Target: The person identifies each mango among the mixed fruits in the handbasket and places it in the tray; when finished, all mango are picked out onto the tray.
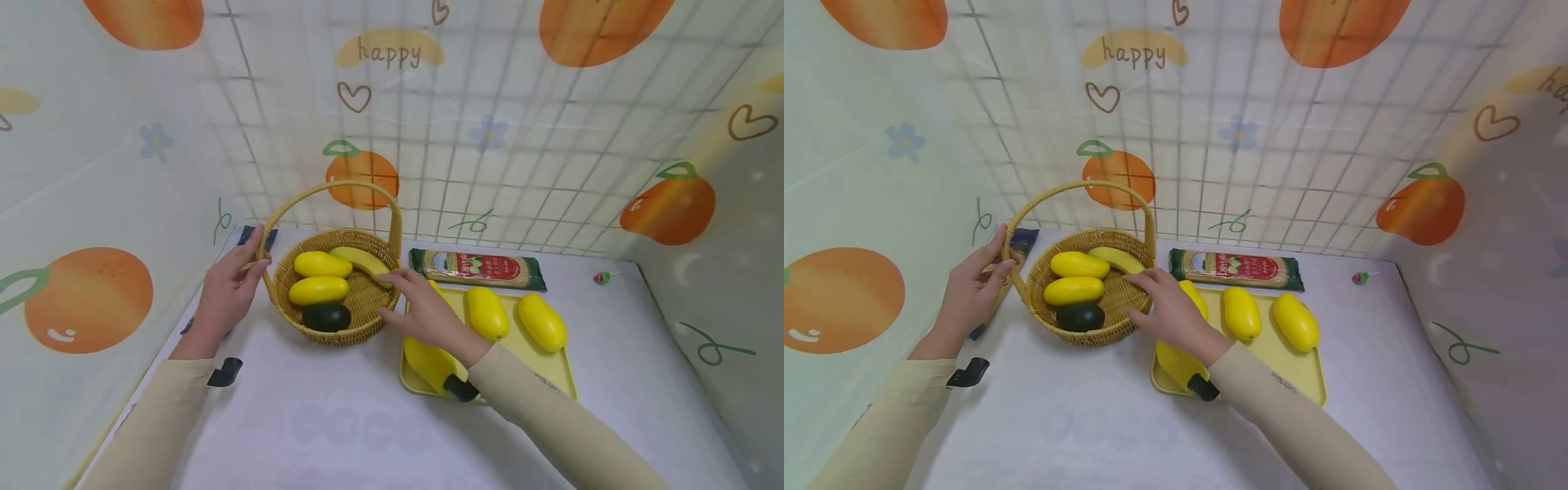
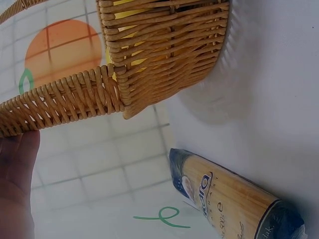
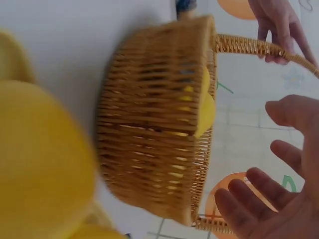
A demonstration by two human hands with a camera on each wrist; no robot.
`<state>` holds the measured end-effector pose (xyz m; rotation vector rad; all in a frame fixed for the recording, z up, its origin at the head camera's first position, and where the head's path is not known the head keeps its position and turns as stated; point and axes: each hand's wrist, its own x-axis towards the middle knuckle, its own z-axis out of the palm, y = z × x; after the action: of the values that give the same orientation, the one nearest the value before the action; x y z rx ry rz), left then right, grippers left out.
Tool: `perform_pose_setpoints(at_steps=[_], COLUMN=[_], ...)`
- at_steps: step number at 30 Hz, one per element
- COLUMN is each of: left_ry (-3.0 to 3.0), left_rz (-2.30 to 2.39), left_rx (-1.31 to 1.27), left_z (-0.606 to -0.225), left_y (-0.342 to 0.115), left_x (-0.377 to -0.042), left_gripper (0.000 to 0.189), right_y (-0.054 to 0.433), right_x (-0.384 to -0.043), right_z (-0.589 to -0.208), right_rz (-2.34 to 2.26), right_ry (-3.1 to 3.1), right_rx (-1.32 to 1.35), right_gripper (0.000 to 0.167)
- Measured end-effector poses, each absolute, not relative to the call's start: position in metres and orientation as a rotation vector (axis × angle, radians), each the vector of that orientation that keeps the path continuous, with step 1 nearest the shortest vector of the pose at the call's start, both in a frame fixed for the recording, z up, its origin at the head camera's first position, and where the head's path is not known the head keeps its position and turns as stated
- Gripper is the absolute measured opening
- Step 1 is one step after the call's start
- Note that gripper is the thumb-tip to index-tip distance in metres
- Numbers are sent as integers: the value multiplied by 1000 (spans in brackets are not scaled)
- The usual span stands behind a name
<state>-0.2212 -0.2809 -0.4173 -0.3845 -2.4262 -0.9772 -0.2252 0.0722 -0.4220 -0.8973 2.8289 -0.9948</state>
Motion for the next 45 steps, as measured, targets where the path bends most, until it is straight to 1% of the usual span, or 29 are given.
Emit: perform_pose_setpoints(at_steps=[5,9,20,29,35,38,45], left_ry=[-2425,-2422,-2431,-2435,-2444,-2448,-2444], left_rz=[-979,-973,-1004,-970,-965,-963,-951], left_rx=[-403,-403,-402,-389,-378,-378,-390], left_z=[-417,-416,-415,-414,-415,-415,-415], left_y=[-280,-279,-278,-279,-280,-280,-281], left_x=[-222,-222,-223,-220,-220,-220,-220], left_gripper=[68,69,67,70,70,69,67], right_y=[40,17,-30,-47,-58,-64,-75], right_x=[-256,-273,-296,-293,-289,-287,-275], right_z=[-411,-409,-426,-428,-434,-434,-430], right_rz=[-940,-861,-659,-752,-823,-833,-676], right_ry=[2780,2720,2575,2586,2600,2583,2639], right_rx=[-901,-922,-972,-842,-800,-810,-885], right_gripper=[54,55,54,54,49,46,45])
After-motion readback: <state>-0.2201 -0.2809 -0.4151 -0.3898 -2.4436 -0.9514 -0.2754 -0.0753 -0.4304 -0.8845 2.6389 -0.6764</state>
